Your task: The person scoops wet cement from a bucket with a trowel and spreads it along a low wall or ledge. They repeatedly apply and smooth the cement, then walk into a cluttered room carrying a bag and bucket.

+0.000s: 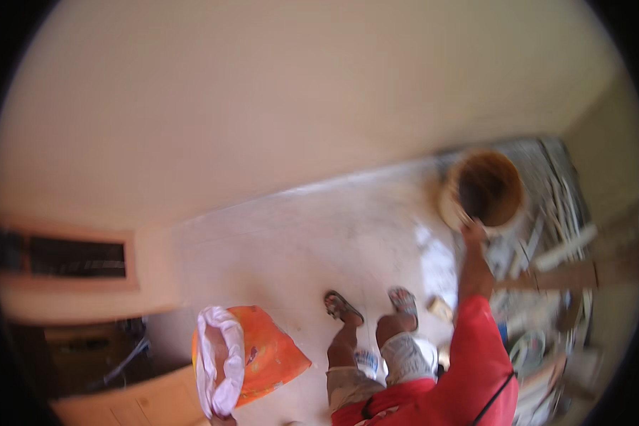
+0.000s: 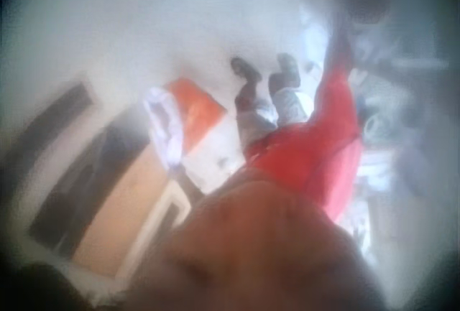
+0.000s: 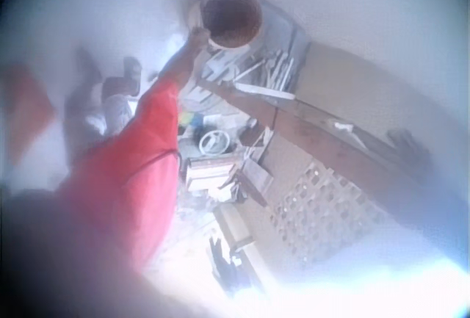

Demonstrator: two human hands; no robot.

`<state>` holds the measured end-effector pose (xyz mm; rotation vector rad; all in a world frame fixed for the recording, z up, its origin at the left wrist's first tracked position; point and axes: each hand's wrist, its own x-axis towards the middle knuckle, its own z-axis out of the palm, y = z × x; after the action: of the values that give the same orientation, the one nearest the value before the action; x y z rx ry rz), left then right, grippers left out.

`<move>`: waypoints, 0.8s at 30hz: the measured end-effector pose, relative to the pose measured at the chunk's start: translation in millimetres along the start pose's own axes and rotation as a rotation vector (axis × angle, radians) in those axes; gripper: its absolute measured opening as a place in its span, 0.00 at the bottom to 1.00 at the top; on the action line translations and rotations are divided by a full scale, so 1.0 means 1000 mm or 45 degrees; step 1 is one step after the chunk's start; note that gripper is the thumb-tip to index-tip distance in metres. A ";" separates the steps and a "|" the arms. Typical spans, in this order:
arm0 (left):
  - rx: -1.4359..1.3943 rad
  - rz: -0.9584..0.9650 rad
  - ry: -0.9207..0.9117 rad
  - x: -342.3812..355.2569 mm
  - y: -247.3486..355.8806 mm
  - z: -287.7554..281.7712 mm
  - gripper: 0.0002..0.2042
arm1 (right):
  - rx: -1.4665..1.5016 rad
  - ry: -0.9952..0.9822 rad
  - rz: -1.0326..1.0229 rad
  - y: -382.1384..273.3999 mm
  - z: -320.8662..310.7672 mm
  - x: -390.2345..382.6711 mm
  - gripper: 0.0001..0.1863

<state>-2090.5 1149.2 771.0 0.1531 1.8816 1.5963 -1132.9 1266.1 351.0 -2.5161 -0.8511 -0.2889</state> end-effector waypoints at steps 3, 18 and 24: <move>-0.129 0.133 -0.186 -0.001 -0.012 -0.011 0.21 | -0.046 -0.590 0.174 0.028 0.014 -0.011 0.29; -0.342 0.277 0.545 0.019 0.005 0.082 0.21 | 0.472 -1.689 -1.023 -0.213 -0.137 -0.165 0.34; -0.639 0.155 0.611 0.101 -0.051 0.074 0.14 | 0.483 -1.802 -1.220 -0.283 -0.188 -0.178 0.33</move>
<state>-2112.5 1247.0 681.0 -0.3690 1.7517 2.2894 -1456.6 1279.2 557.0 -1.4586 -2.2489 1.3723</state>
